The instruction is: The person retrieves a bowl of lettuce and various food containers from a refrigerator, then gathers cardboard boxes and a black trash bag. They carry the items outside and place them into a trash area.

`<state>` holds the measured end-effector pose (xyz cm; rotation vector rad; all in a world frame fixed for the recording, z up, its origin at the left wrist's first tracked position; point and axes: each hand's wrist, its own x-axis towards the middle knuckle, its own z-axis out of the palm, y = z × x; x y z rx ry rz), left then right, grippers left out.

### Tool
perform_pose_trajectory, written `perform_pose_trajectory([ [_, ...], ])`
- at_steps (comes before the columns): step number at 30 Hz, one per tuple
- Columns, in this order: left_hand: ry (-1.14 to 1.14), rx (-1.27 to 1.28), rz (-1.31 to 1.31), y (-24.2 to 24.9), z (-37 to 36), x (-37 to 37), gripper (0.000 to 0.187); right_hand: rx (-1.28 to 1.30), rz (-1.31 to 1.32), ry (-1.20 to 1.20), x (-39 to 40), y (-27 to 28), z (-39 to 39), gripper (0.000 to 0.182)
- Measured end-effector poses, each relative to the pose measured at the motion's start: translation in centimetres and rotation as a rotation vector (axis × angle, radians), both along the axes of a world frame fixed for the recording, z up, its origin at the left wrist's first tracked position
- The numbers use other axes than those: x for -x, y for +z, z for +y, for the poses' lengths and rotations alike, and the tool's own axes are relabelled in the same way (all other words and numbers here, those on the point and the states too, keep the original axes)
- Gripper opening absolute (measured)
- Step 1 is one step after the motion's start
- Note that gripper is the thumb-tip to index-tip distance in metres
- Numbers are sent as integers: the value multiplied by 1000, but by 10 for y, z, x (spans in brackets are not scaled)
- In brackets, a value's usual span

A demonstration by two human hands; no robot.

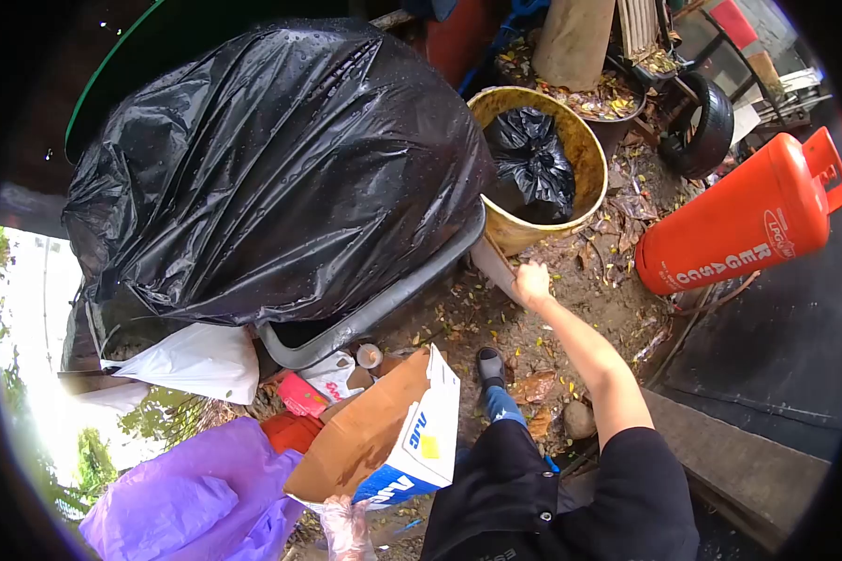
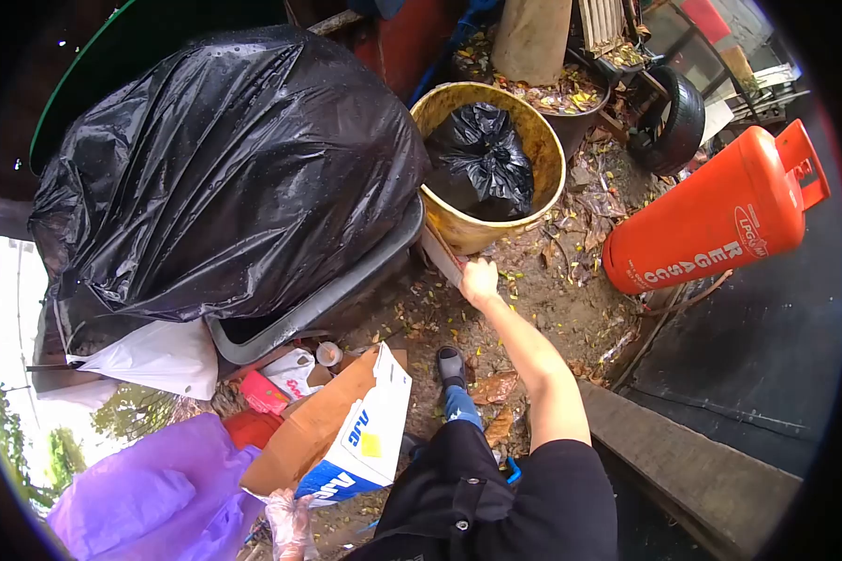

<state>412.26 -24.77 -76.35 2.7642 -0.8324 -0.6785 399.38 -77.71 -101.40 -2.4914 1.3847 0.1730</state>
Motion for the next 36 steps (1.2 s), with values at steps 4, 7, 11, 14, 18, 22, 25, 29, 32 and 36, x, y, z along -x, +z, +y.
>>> perform_pose_trajectory([
  [4,-162,19,-50,-3,-13,-1,29,43,-99,-31,-22,32,-20,15],
  [7,-239,-85,-67,7,-38,2,25,46,-212,-170,-42,26,-27,16],
  [11,-322,-8,-68,-2,-55,5,23,188,-352,-11,-48,43,-38,16],
  [14,-526,23,-127,-12,-78,6,19,26,-389,-140,-35,59,-38,18],
  [18,-656,-45,-149,-29,-122,15,21,0,-493,-170,13,59,-23,17],
  [22,-375,-87,-78,-40,-179,-10,25,-157,-423,-243,56,36,-5,18],
  [25,-177,80,-26,-88,-165,-52,22,-61,-626,-155,64,34,27,13],
  [29,-100,70,119,-52,-199,-44,27,84,-689,-35,88,63,62,13],
  [32,-200,-49,66,-78,-196,-53,36,160,-677,1,152,61,92,12],
  [36,-348,-178,-55,-86,-212,-62,42,-10,-400,-180,240,14,145,13],
])
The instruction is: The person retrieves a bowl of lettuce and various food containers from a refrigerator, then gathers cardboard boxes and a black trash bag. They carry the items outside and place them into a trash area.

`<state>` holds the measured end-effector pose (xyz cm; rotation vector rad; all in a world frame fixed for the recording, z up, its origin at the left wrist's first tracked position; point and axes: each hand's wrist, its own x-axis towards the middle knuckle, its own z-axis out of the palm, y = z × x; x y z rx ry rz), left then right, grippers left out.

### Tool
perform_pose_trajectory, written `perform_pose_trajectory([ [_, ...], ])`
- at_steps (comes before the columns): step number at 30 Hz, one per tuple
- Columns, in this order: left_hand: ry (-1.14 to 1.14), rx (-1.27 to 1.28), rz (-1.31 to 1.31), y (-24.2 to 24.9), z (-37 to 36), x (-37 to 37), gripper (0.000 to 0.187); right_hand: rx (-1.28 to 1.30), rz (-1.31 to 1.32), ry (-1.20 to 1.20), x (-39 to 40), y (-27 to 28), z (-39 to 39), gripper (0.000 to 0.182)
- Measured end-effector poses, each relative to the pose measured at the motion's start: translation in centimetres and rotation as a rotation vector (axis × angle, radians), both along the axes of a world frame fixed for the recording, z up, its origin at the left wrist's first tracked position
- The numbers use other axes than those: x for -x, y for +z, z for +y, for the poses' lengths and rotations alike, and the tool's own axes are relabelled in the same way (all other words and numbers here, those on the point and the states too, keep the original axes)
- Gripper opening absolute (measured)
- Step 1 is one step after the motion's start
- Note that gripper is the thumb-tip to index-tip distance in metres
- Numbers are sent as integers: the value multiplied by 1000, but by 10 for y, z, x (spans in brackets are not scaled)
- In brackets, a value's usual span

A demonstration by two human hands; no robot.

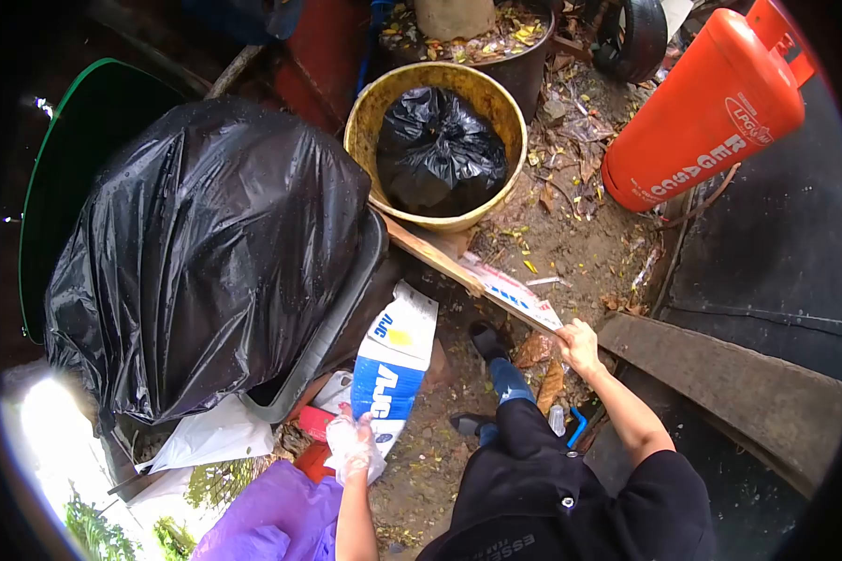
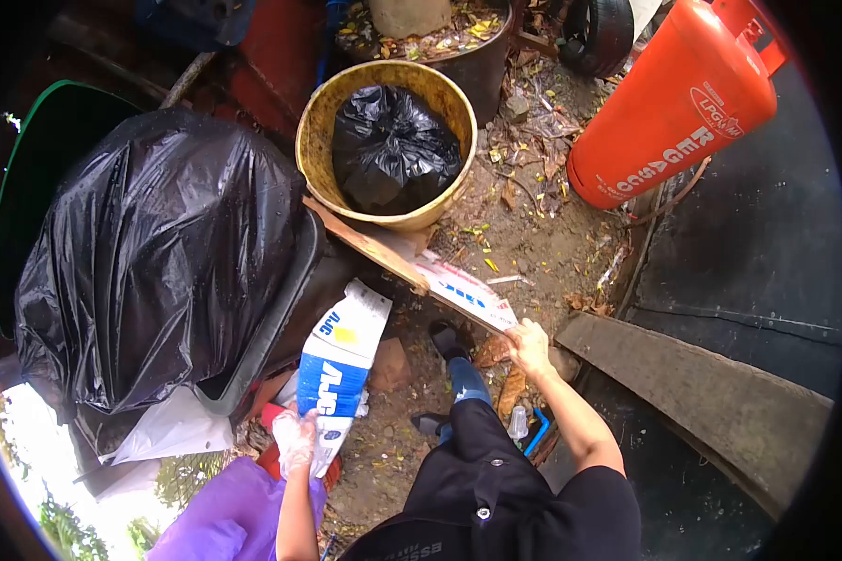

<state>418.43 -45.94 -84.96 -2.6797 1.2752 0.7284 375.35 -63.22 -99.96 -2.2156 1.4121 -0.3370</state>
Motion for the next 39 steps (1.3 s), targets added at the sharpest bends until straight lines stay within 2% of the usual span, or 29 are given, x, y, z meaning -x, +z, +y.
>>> perform_pose_trajectory([
  [1,-59,-96,-107,-4,5,-5,42,-12,4,1,6,-7,8,13],
  [3,-33,-11,-80,1,0,-3,37,-45,195,-78,15,-19,19,17],
  [4,7,-5,-18,5,-4,-3,36,-183,403,14,16,-28,18,35],
  [5,45,2,42,14,-15,0,36,-186,401,15,8,-29,14,35],
  [7,71,-31,35,11,-21,1,38,-249,558,39,-37,-13,-7,56],
  [9,-10,-49,-5,-8,-19,0,41,-251,415,15,-94,-1,-31,67],
  [10,-48,-12,-112,-31,-6,-1,44,-216,335,36,-123,-4,-39,67],
  [11,-50,-9,-113,-32,-8,2,44,-179,254,57,-150,-8,-46,68],
  [13,63,27,107,-29,-22,9,47,-414,367,101,-193,-7,-65,58],
  [14,88,16,114,-21,-28,14,48,-407,360,97,-199,-18,-67,58],
  [15,86,24,111,-25,-28,15,48,-376,409,65,-204,-43,-66,49],
  [16,45,61,47,-32,-23,14,41,-347,458,32,-207,-61,-64,40],
  [17,6,95,-16,-39,-14,13,35,-343,455,31,-205,-71,-63,40],
  [19,48,149,46,-46,5,10,37,-313,288,5,-191,-83,-59,21],
  [20,13,52,-9,-39,1,14,38,-124,270,87,-185,-86,-56,20],
  [21,-21,-42,-63,-34,0,16,39,-143,249,78,-181,-64,-56,20],
  [22,-20,-39,-24,-38,11,12,47,-120,239,111,-176,-41,-53,19],
  [23,-22,-14,-25,-37,14,11,47,-99,229,145,-173,-19,-54,19],
  [25,-11,29,12,-17,21,12,40,-102,167,50,-152,8,-60,17],
  [26,6,12,69,9,12,18,34,-51,160,51,-140,32,-64,14],
  [29,-29,63,52,19,24,15,31,158,140,47,-116,61,-65,7],
  [33,-12,109,68,42,25,18,30,210,184,14,-93,133,-63,6],
  [34,-53,115,17,31,35,12,29,113,232,-39,-84,160,-66,10],
  [36,-55,151,19,43,45,9,28,82,365,-86,-51,189,-79,22],
  [39,-41,204,69,44,64,1,27,237,318,-294,42,232,-94,23],
])
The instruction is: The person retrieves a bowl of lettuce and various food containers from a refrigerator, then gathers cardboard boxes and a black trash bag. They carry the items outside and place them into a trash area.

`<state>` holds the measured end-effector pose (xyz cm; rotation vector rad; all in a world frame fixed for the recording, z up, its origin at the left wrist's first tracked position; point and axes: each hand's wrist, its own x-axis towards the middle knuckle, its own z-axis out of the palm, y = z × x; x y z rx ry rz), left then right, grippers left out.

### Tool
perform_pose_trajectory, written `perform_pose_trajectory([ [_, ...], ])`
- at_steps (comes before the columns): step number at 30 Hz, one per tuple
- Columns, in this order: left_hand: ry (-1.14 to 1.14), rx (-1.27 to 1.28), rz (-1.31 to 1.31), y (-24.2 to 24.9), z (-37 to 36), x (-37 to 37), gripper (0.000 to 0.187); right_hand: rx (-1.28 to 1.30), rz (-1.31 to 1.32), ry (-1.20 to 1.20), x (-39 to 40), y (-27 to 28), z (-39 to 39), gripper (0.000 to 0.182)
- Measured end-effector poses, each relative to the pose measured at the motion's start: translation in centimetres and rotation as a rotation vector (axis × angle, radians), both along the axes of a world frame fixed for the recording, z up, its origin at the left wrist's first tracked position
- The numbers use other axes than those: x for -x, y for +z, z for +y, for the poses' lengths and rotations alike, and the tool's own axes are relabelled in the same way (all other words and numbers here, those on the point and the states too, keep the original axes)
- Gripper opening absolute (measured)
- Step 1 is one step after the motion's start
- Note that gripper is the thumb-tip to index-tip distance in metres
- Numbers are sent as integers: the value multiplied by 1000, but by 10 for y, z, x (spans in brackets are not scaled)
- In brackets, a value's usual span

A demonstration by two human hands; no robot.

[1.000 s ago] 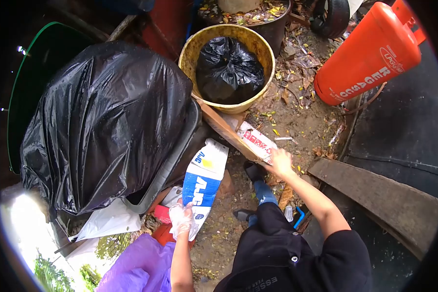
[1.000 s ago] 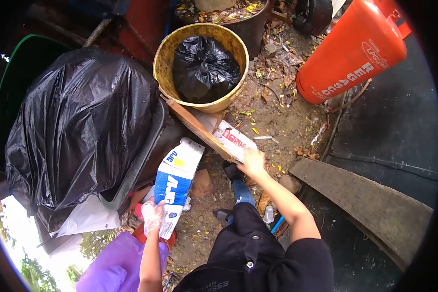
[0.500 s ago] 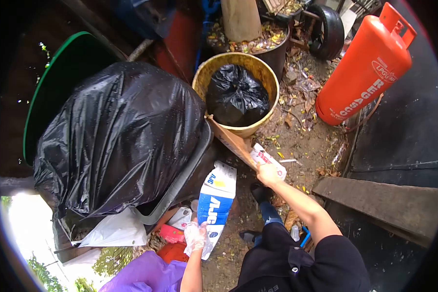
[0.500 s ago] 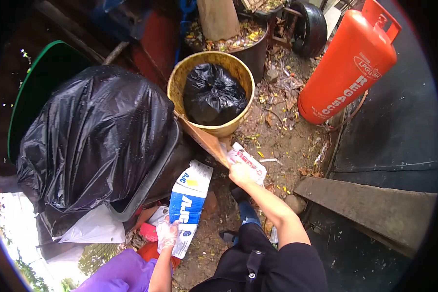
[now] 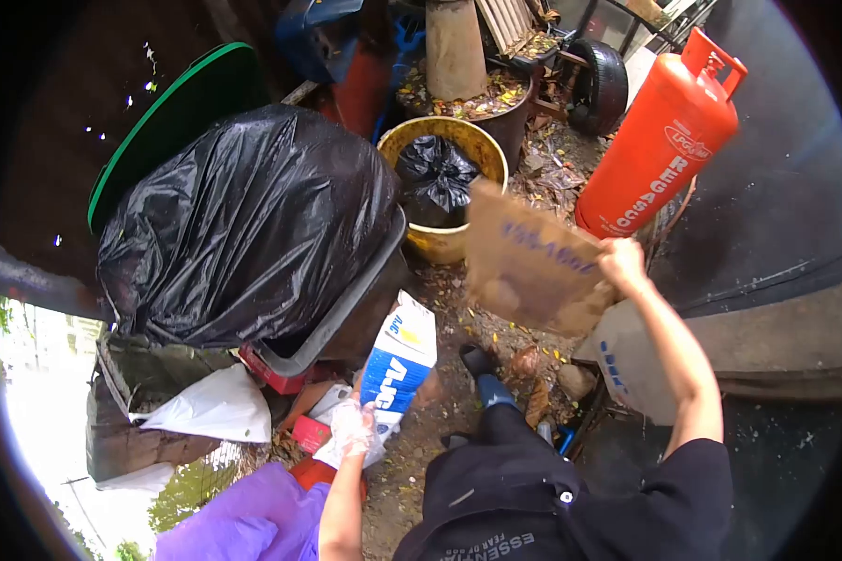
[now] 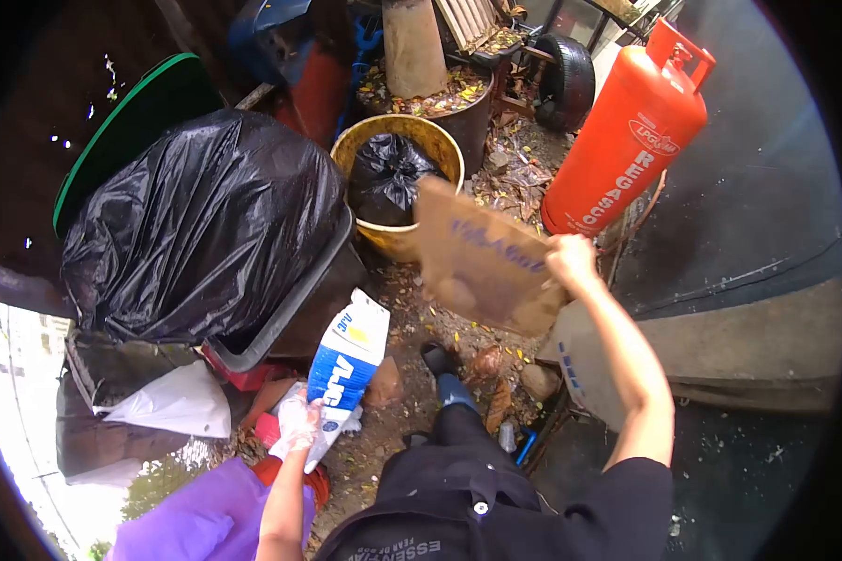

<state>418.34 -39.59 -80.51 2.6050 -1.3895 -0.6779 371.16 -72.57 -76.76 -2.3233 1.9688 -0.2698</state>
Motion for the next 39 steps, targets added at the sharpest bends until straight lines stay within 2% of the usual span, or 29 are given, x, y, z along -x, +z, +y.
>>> perform_pose_trajectory([
  [2,-31,98,-36,-12,20,-9,28,-48,-52,-132,45,50,-1,22],
  [3,-26,-20,-11,-7,23,-10,43,-72,-147,-194,63,70,-3,23],
  [4,-73,11,-64,-11,29,-12,41,-96,-244,-262,82,83,-4,25],
  [6,-75,-114,-61,9,22,-9,37,-140,-374,-339,128,77,-24,29],
  [8,-69,-112,-83,16,20,-10,35,-148,-355,-393,133,99,-31,29],
  [11,-71,-62,-135,21,31,-13,32,-116,-303,-370,152,98,-57,30],
  [13,-8,-75,-133,19,23,-15,32,-107,-286,-390,162,92,-77,30],
  [14,71,-160,-101,21,25,-16,34,-103,-333,-388,165,89,-84,30],
  [19,43,-148,-206,16,21,-10,32,-74,-277,-366,175,98,-123,31],
  [23,11,-230,-229,14,6,2,35,-19,-303,-451,184,110,-147,27],
  [26,66,-302,-222,6,1,10,36,34,-369,-393,212,110,-172,28],
  [28,65,-278,-209,-12,5,13,39,30,-376,-383,220,126,-182,29],
  [31,64,-208,-193,4,-10,35,39,-15,-243,-378,202,178,-178,34],
  [35,62,-186,-184,-24,-6,35,36,-40,-209,-352,213,195,-181,37],
  [39,85,-149,-172,-35,-23,36,33,9,-347,-270,228,199,-182,32],
])
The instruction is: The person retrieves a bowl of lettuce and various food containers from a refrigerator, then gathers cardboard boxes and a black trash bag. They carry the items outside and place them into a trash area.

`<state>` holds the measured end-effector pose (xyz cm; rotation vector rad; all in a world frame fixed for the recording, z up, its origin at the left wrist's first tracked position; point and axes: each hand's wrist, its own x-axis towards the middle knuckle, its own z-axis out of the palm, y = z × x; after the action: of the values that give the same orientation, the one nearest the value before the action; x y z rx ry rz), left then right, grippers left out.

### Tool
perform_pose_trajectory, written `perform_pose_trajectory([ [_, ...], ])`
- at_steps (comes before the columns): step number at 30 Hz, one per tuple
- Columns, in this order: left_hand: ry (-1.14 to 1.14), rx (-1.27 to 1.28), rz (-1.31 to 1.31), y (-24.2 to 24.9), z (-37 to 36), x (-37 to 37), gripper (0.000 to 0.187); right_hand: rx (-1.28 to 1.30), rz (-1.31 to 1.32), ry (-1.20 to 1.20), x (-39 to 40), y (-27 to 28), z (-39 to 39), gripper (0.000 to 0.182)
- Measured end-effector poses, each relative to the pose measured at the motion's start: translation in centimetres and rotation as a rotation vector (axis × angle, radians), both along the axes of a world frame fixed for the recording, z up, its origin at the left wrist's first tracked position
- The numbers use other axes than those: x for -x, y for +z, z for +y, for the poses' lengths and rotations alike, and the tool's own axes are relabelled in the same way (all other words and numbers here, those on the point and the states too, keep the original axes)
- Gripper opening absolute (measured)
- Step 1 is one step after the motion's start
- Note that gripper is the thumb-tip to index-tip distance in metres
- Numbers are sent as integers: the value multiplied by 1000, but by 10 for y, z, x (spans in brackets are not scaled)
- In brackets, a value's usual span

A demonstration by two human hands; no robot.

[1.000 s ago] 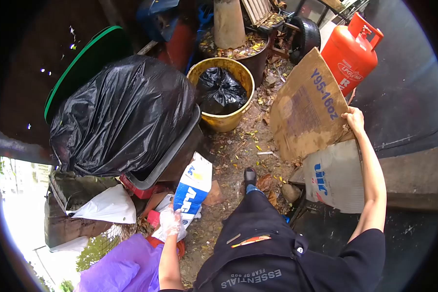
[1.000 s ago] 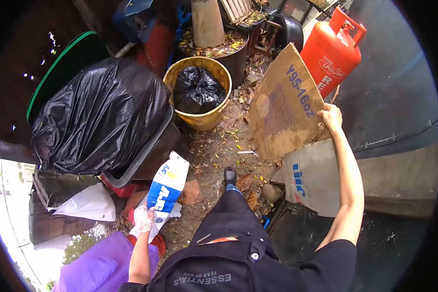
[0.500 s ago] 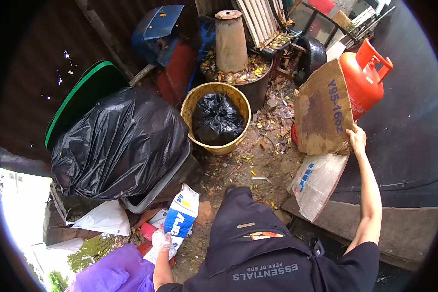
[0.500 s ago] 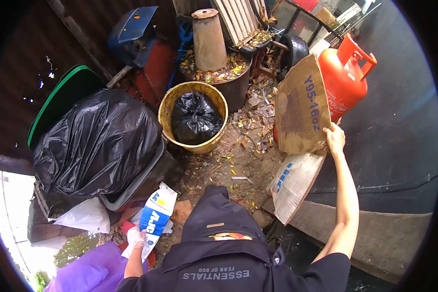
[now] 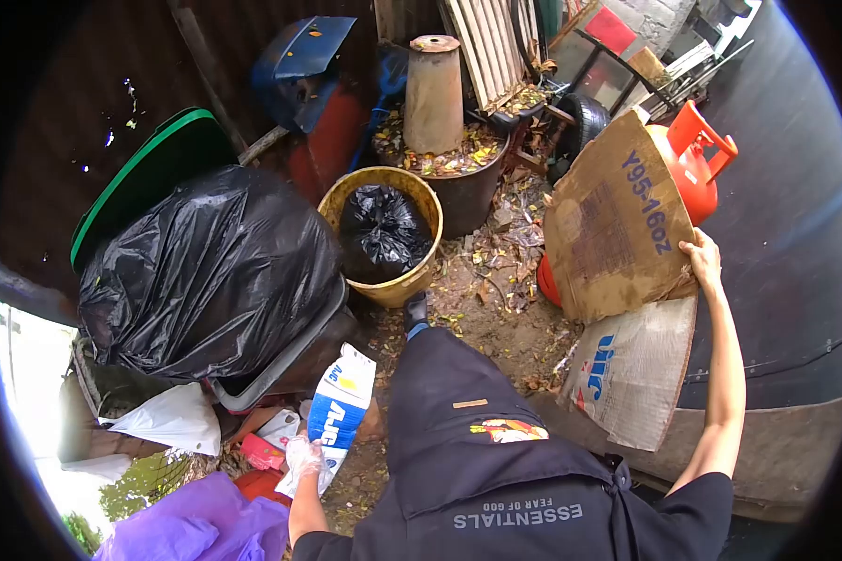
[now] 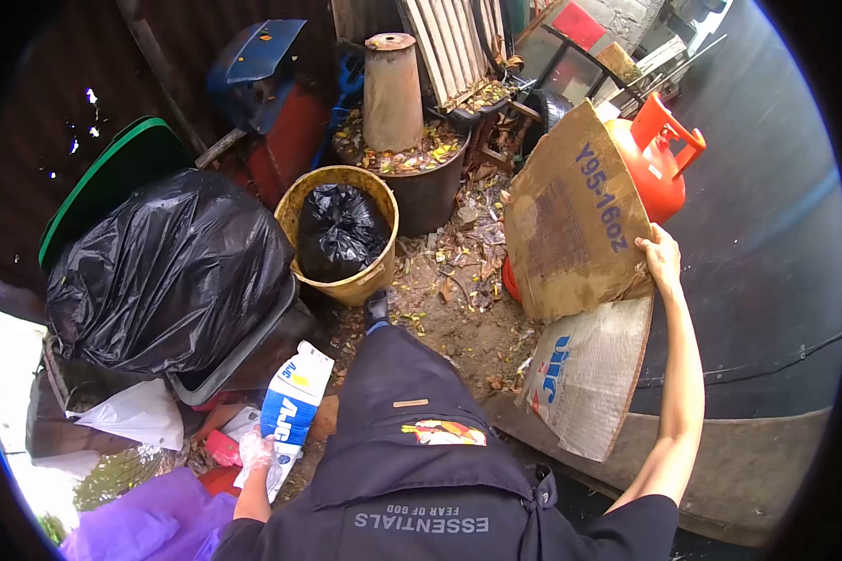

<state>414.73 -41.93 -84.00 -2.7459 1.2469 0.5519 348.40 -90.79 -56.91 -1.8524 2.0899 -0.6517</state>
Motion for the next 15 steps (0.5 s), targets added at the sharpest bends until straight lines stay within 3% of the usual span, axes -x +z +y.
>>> perform_pose_trajectory([
  [7,-62,11,82,54,-49,27,42,-76,-388,142,21,-3,-18,35],
  [9,-172,121,55,65,-72,34,43,-111,-393,130,19,-6,-21,39],
  [11,-210,10,114,92,-110,43,45,-71,-421,238,16,-17,-25,40],
  [15,-352,6,212,136,-170,59,40,-183,-452,169,-5,-36,-19,38],
])
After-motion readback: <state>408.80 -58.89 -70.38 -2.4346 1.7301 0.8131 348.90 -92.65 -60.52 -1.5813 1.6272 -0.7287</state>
